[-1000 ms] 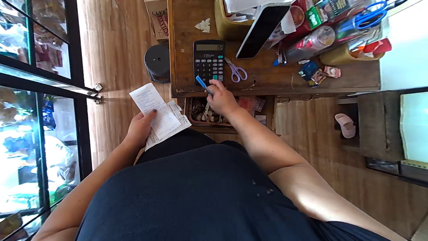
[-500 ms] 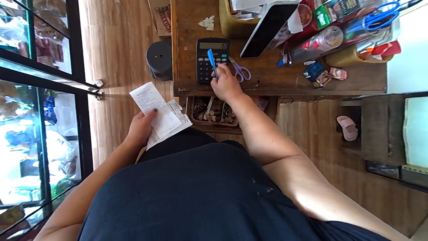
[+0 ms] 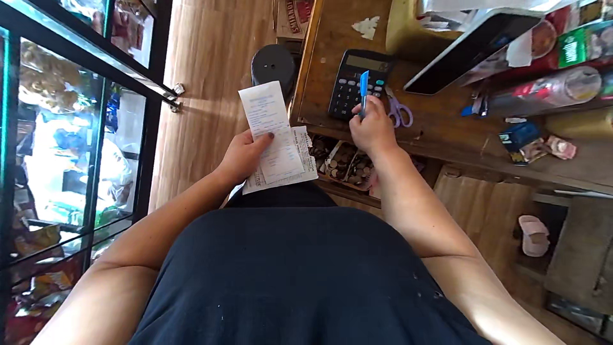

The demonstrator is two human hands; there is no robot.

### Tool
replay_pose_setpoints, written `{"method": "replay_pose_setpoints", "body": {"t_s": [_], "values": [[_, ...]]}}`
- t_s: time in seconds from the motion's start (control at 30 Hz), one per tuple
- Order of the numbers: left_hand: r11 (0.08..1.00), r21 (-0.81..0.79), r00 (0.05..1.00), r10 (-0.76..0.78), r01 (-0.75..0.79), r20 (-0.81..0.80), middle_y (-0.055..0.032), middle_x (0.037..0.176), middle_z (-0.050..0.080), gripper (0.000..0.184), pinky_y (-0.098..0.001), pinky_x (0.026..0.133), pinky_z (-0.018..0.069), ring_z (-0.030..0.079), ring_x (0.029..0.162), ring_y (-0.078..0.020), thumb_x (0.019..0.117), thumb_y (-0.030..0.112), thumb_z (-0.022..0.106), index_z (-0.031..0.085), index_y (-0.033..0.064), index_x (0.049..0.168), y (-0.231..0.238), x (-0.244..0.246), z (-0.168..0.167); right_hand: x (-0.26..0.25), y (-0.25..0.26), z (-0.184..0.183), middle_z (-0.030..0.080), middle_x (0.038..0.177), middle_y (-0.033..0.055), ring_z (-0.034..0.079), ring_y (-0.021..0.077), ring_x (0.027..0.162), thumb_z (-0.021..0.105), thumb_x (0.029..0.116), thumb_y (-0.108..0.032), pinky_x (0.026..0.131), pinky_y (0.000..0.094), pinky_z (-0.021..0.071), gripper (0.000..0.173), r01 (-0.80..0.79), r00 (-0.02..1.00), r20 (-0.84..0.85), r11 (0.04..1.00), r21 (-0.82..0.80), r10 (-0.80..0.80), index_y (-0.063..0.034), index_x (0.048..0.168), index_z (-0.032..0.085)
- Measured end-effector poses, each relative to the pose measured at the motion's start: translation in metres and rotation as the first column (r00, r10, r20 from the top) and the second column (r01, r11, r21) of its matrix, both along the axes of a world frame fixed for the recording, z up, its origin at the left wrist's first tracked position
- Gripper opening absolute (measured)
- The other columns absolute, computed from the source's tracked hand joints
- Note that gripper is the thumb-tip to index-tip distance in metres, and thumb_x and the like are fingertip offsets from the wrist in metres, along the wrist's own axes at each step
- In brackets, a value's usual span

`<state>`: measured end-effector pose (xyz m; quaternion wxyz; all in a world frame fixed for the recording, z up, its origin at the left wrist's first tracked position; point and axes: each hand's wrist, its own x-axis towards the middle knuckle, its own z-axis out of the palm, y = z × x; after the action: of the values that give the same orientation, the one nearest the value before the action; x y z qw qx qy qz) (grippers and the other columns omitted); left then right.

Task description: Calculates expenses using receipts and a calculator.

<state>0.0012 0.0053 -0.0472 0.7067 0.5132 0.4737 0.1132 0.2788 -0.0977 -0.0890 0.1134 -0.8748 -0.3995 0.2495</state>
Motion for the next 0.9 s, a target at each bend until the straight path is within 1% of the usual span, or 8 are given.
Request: {"method": "replay_pose_setpoints", "body": {"t_s": [0.17, 0.27, 0.33, 0.43, 0.63, 0.7, 0.83, 0.9], "values": [[1.0, 0.013, 1.0, -0.013, 0.013, 0.008, 0.0004, 0.087, 0.075, 0.018, -0.0272, 0.07, 0.0636, 0.073, 0.074, -0.0067, 0.1078, 0.016, 0.053, 0.065, 0.0058, 0.115, 0.001, -0.001, 0.001, -0.004, 0.0, -0.001, 0.038, 0.16, 0.0221, 0.062, 0.0429, 0.123, 0.048, 0.1025, -0.011, 0.096, 0.0594, 0.0521, 0.031, -0.015, 1.0, -0.004, 1.0, -0.005, 0.015, 0.0032, 0.127, 0.062], [0.999, 0.047, 1.0, -0.021, 0.021, -0.003, 0.0029, 0.086, 0.076, 0.017, -0.0261, 0.069, 0.0635, 0.073, 0.074, -0.0049, 0.1077, 0.017, 0.052, 0.066, 0.0077, 0.114, 0.002, -0.003, -0.002, -0.01, -0.004, -0.001, 0.038, 0.16, 0.0227, 0.064, 0.0438, 0.119, 0.051, 0.1018, -0.013, 0.093, 0.0603, 0.0536, 0.032, -0.037, 0.999, -0.028, 0.999, -0.003, 0.037, 0.0039, 0.127, 0.062], [0.998, 0.062, 1.0, -0.02, 0.02, -0.004, 0.0036, 0.087, 0.076, 0.017, -0.026, 0.069, 0.0636, 0.073, 0.074, -0.0048, 0.1079, 0.016, 0.051, 0.066, 0.0085, 0.113, 0.001, -0.004, -0.004, -0.015, -0.007, -0.002, 0.038, 0.16, 0.0216, 0.066, 0.0422, 0.116, 0.053, 0.1013, -0.013, 0.091, 0.0589, 0.0555, 0.032, -0.049, 0.998, -0.044, 0.999, -0.001, 0.049, 0.0026, 0.127, 0.062], [0.998, 0.059, 0.998, -0.026, 0.029, -0.05, 0.0047, 0.086, 0.075, 0.019, -0.0259, 0.066, 0.0628, 0.072, 0.071, -0.0045, 0.1093, 0.021, 0.05, 0.066, 0.0126, 0.113, -0.001, -0.008, -0.003, -0.019, -0.011, -0.002, 0.036, 0.162, 0.0195, 0.068, 0.039, 0.111, 0.052, 0.101, -0.012, 0.088, 0.0553, 0.0569, 0.03, -0.062, 0.996, -0.061, 0.998, -0.008, 0.062, 0.0007, 0.126, 0.064], [0.999, 0.05, 0.999, 0.004, -0.001, -0.054, 0.0037, 0.085, 0.076, 0.018, -0.0261, 0.065, 0.063, 0.073, 0.07, -0.0052, 0.109, 0.019, 0.05, 0.066, 0.011, 0.112, -0.001, -0.007, -0.005, -0.011, -0.009, -0.002, 0.034, 0.163, 0.0191, 0.069, 0.0378, 0.11, 0.052, 0.1014, -0.011, 0.088, 0.0525, 0.0572, 0.031, -0.025, 0.999, -0.048, 1.0, 0.003, 0.025, 0.0008, 0.128, 0.063], [0.998, 0.056, 0.997, -0.009, 0.013, -0.078, 0.0041, 0.084, 0.075, 0.018, -0.0259, 0.065, 0.0627, 0.072, 0.07, -0.0048, 0.1092, 0.02, 0.05, 0.066, 0.0117, 0.112, -0.001, -0.006, -0.003, -0.005, -0.006, -0.002, 0.032, 0.164, 0.0187, 0.067, 0.0385, 0.113, 0.051, 0.1017, -0.012, 0.09, 0.0536, 0.0564, 0.033, -0.019, 0.999, -0.044, 1.0, -0.006, 0.019, 0.0007, 0.13, 0.061], [0.999, 0.049, 0.997, -0.006, 0.01, -0.083, 0.0044, 0.084, 0.075, 0.017, -0.0255, 0.064, 0.0627, 0.072, 0.07, -0.0048, 0.1089, 0.019, 0.051, 0.066, 0.0121, 0.111, -0.002, -0.004, -0.002, 0.001, 0.001, -0.004, 0.033, 0.164, 0.0178, 0.068, 0.0377, 0.11, 0.05, 0.1025, -0.014, 0.088, 0.0536, 0.0566, 0.032, -0.021, 1.0, -0.021, 0.999, -0.046, 0.02, 0.0, 0.129, 0.062], [0.999, 0.043, 0.996, -0.003, 0.007, -0.085, 0.0042, 0.084, 0.075, 0.017, -0.0255, 0.064, 0.0626, 0.072, 0.07, -0.0048, 0.1089, 0.02, 0.051, 0.066, 0.0122, 0.112, -0.002, -0.004, -0.002, 0.003, 0.004, 0.0, 0.036, 0.162, 0.0174, 0.068, 0.0375, 0.111, 0.049, 0.1029, -0.014, 0.089, 0.0544, 0.0559, 0.033, -0.026, 1.0, -0.014, 0.997, -0.069, 0.025, -0.0006, 0.13, 0.062]]}}
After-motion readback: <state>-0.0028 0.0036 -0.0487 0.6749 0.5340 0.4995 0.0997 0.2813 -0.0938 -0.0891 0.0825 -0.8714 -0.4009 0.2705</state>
